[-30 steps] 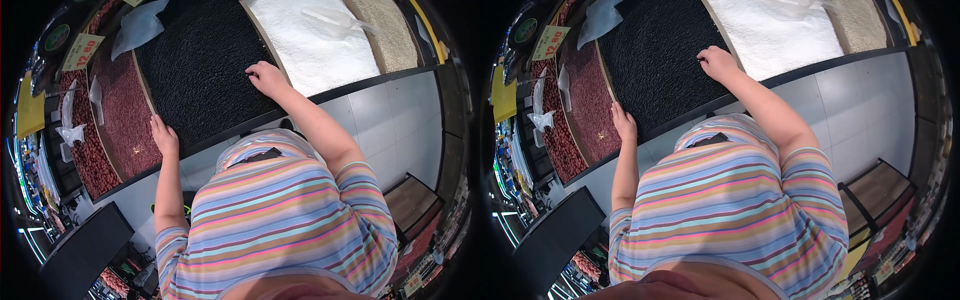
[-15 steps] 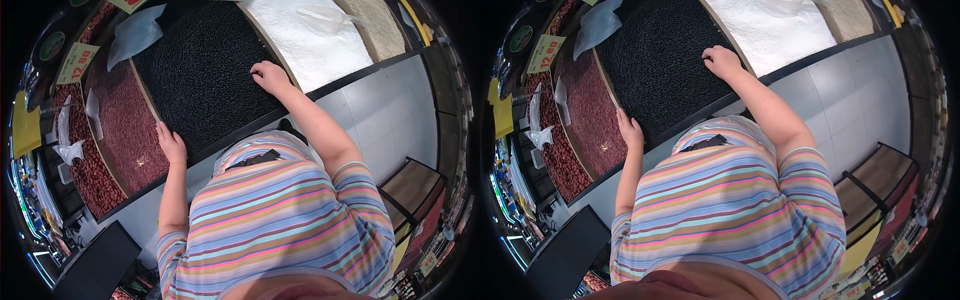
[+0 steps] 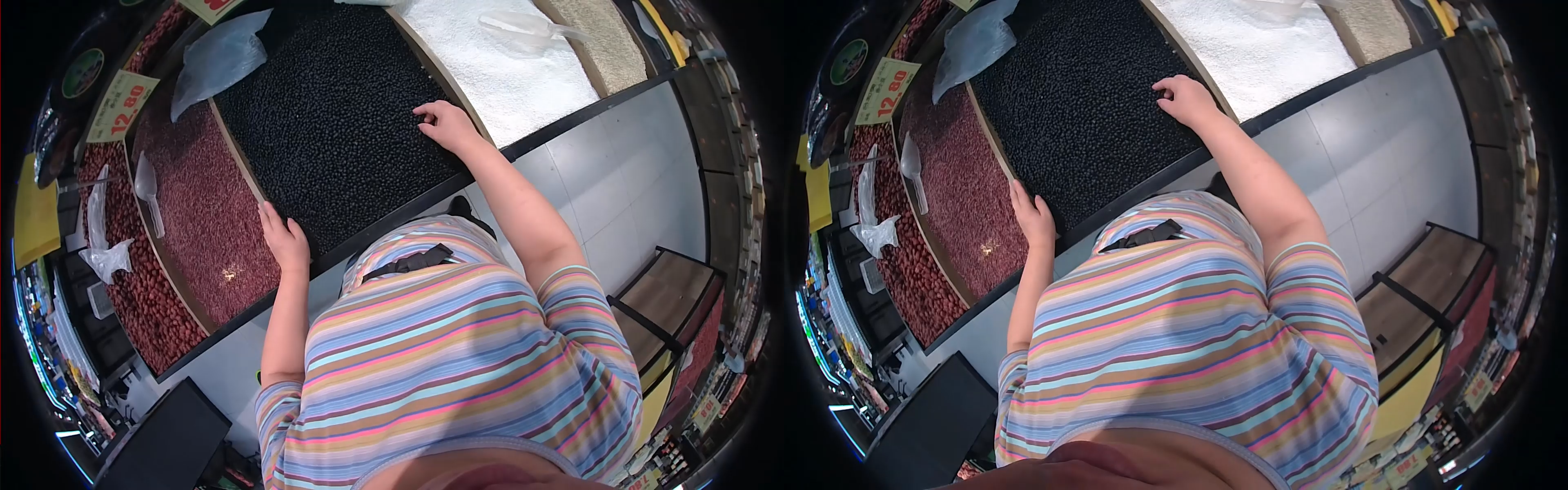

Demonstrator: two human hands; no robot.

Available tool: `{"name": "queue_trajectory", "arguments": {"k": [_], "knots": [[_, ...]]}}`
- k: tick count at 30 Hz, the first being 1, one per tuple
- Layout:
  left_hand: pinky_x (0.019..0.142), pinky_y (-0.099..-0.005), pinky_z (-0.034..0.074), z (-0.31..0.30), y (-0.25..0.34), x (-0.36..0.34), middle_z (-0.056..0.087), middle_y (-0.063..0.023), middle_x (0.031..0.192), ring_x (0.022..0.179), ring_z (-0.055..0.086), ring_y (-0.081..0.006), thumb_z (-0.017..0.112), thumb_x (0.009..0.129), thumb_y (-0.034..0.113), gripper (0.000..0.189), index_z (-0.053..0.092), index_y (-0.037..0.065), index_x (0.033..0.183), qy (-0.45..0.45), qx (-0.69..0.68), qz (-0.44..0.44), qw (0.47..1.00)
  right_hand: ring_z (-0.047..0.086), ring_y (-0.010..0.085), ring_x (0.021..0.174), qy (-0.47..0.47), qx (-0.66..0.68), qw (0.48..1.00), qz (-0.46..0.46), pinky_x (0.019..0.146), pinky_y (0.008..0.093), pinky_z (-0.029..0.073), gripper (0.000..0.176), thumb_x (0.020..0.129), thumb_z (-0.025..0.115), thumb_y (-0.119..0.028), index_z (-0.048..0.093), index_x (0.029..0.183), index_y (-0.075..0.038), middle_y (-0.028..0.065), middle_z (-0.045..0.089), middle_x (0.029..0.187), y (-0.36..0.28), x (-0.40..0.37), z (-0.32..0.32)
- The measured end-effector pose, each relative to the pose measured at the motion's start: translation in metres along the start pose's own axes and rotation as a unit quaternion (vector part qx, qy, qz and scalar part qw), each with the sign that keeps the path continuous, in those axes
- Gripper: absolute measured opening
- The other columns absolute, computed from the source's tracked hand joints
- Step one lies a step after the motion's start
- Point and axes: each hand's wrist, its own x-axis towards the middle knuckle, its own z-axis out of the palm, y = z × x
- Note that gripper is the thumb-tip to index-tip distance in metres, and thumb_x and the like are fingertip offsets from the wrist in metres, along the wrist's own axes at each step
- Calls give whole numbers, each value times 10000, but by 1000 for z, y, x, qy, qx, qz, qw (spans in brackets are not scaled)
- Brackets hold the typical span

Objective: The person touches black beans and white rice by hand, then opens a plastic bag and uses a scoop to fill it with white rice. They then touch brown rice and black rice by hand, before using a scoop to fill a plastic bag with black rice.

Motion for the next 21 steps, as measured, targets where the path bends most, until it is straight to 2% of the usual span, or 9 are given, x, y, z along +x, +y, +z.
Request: {"name": "queue_trajectory", "arguments": {"k": [5,8,11,14,15,21], "knots": [[1071,-460,313,-1,1,1,311,-294,1439,1301,358,-440,530,851,65,620,304,-23,1422,-9,-13,-6,1000,632,260,842,13,-70,997,2,766,382,510,234,797,665,-189,686,1018,-114,86,641,897,-9,3,5],[1071,-458,313,-1,0,0,314,-289,1440,1301,359,-439,532,849,61,623,303,-19,1423,-4,-10,0,1000,640,227,807,40,-57,998,7,734,370,515,221,825,648,-190,680,1027,-104,90,650,902,-2,9,13],[1072,-456,313,-2,1,1,315,-285,1442,1301,358,-438,533,849,61,625,304,-14,1425,-8,-12,-6,1000,636,169,765,-25,152,982,108,682,319,520,207,885,592,-155,666,1063,-79,82,662,909,-4,18,6],[1071,-455,314,-2,3,2,313,-285,1443,1300,360,-438,533,849,61,625,303,-12,1426,-10,-10,-12,1000,624,121,755,-49,321,925,198,653,262,513,221,936,516,-107,647,1105,-52,65,659,925,2,22,2],[1070,-454,315,-3,3,2,313,-285,1444,1299,361,-438,533,849,61,626,303,-11,1426,-10,-7,-13,1000,626,123,768,-54,327,923,198,655,241,512,256,955,466,-76,610,1158,-19,63,655,961,1,21,-1],[1062,-449,328,-4,6,2,326,-285,1436,1282,385,-436,537,841,55,630,309,-8,1425,-6,7,-14,1000,626,134,800,-47,369,898,234,696,254,518,290,953,435,-58,568,1200,17,79,645,999,-3,10,-16]]}}
